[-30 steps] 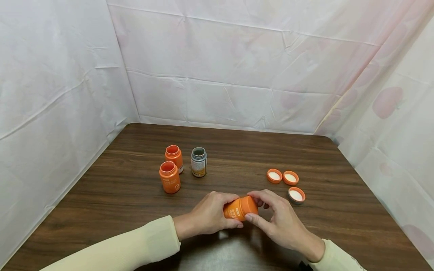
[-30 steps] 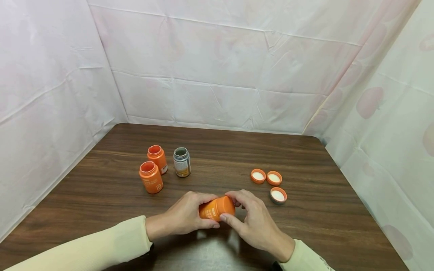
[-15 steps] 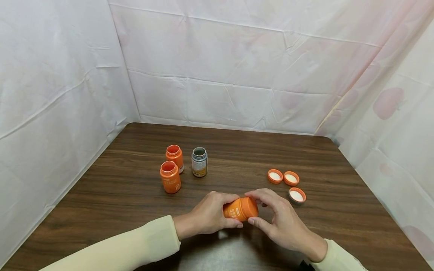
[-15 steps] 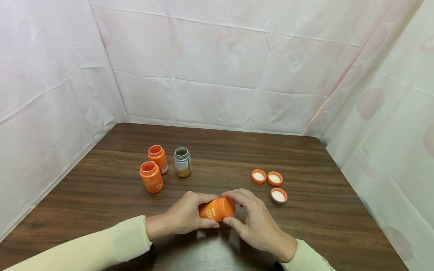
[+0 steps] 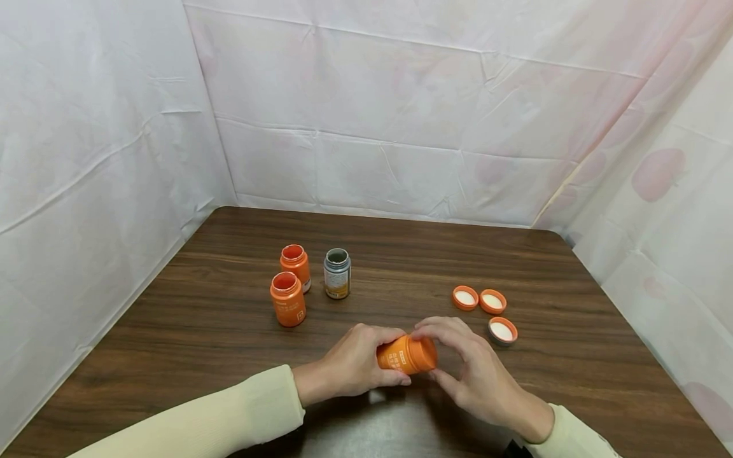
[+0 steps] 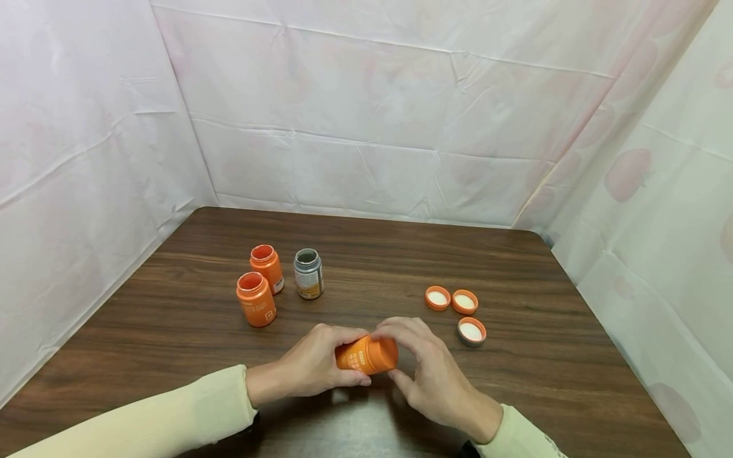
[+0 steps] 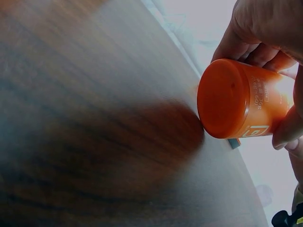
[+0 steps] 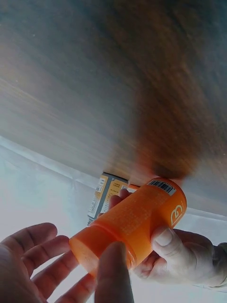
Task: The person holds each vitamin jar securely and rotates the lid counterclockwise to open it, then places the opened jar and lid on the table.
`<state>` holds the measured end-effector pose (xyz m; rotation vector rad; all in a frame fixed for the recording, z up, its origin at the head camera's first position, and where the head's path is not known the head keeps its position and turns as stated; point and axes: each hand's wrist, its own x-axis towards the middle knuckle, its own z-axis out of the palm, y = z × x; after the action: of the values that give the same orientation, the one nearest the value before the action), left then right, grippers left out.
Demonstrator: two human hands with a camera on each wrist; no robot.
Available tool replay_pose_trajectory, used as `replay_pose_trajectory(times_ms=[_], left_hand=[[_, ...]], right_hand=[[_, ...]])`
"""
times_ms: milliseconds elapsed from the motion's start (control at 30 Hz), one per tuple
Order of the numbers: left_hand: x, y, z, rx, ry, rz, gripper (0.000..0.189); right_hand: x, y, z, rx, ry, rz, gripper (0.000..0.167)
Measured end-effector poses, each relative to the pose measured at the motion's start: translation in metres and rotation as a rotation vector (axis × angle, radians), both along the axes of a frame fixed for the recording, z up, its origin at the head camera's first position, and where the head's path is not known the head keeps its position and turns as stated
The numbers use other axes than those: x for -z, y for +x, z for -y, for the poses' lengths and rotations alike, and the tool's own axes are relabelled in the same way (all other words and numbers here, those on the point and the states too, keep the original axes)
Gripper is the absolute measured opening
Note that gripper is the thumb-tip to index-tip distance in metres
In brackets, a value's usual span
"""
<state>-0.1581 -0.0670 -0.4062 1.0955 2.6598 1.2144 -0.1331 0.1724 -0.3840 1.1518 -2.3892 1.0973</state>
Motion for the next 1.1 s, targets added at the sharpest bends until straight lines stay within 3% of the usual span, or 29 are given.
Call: replay_pose_trajectory(times_ms=[133, 500, 700, 900, 1100], left_hand=[[0.0001, 0.0000, 0.0005, -0.002, 0.000, 0.007, 0.040], [0.0009, 0.0008, 0.0008, -0.016, 0.012, 0.034, 0.041], [0.0010, 0.0004, 0.0011, -0.011, 0.024, 0.038, 0.041], [0.0014, 0.0002, 0.0015, -0.009, 0.026, 0.036, 0.041], [0.0019, -0.0001, 0.0017, -0.011, 0.016, 0.022, 0.042]], right_hand=[[-0.0002, -0.0001, 0.0005, 0.013, -0.003, -0.003, 0.074], [0.0035, 0.0027, 0.0032, 0.207, 0.034, 0.018, 0.042], [0.0043, 0.0034, 0.0057, 0.270, 0.032, 0.056, 0.033], [0.0042, 0.0029, 0.0066, 0.276, 0.032, 0.073, 0.032], [0.0034, 0.0012, 0.0056, 0.221, 0.021, 0.030, 0.036]])
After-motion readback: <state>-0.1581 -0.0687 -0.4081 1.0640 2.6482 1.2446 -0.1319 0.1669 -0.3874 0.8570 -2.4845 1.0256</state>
